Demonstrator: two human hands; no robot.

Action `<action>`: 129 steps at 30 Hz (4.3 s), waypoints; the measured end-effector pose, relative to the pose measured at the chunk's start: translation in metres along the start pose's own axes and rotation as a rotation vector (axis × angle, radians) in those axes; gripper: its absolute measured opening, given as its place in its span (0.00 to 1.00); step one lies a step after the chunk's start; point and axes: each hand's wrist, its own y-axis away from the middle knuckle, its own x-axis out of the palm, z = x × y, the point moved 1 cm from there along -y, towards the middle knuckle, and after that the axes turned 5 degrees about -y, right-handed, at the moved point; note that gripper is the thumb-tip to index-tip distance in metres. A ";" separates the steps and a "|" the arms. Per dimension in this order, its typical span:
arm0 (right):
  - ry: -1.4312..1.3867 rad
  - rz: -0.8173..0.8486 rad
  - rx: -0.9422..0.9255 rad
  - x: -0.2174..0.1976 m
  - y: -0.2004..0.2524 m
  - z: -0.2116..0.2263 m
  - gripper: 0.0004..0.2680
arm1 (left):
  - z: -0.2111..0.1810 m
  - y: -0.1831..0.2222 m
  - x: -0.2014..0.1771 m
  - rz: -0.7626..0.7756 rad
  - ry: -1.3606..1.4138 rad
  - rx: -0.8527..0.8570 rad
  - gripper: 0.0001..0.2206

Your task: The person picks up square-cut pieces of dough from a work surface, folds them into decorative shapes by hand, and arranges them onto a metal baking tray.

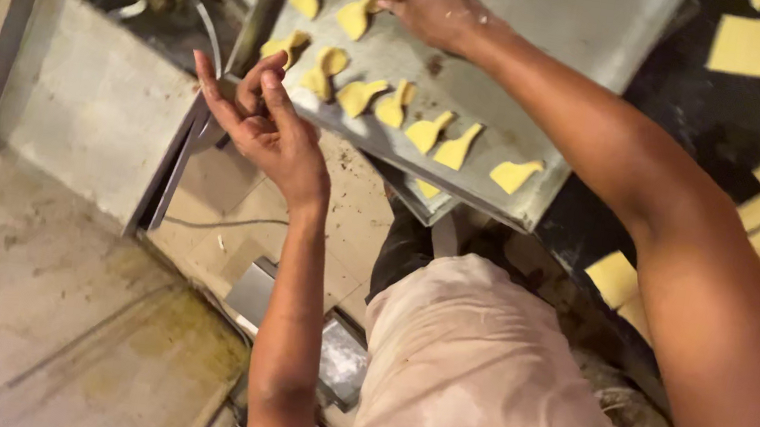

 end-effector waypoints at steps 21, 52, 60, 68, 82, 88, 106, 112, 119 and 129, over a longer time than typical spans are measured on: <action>0.063 -1.212 0.801 -0.117 0.615 0.091 0.08 | 0.302 0.217 0.434 0.763 -0.927 0.539 0.35; 0.337 -0.233 -0.177 -0.123 0.418 0.045 0.21 | 0.024 0.232 0.156 0.650 0.277 -0.872 0.13; 0.601 -0.153 -0.568 -0.134 0.296 0.105 0.15 | 0.001 0.156 0.109 0.491 0.210 -0.783 0.11; 0.017 -0.196 -0.208 -0.092 0.196 0.106 0.08 | 0.019 0.077 0.050 0.518 0.225 -0.606 0.11; -0.420 0.112 0.143 -0.025 0.040 0.002 0.07 | 0.082 0.019 0.047 0.144 0.203 -0.299 0.21; 0.012 0.142 0.061 -0.018 0.017 -0.005 0.08 | 0.023 0.028 0.010 0.146 0.207 -0.321 0.27; -0.086 -1.016 0.707 -0.078 0.465 0.043 0.07 | 0.037 0.199 0.183 1.115 -0.070 -0.239 0.13; -0.075 -1.315 0.918 -0.068 0.612 0.052 0.08 | 0.163 0.339 0.310 1.653 -0.361 0.323 0.13; -0.150 -1.401 0.991 -0.072 0.683 0.087 0.09 | 0.232 0.403 0.409 1.029 -1.162 0.332 0.21; 0.400 -0.797 0.569 -0.160 0.626 0.078 0.16 | 0.138 0.366 0.356 1.258 0.105 -0.459 0.11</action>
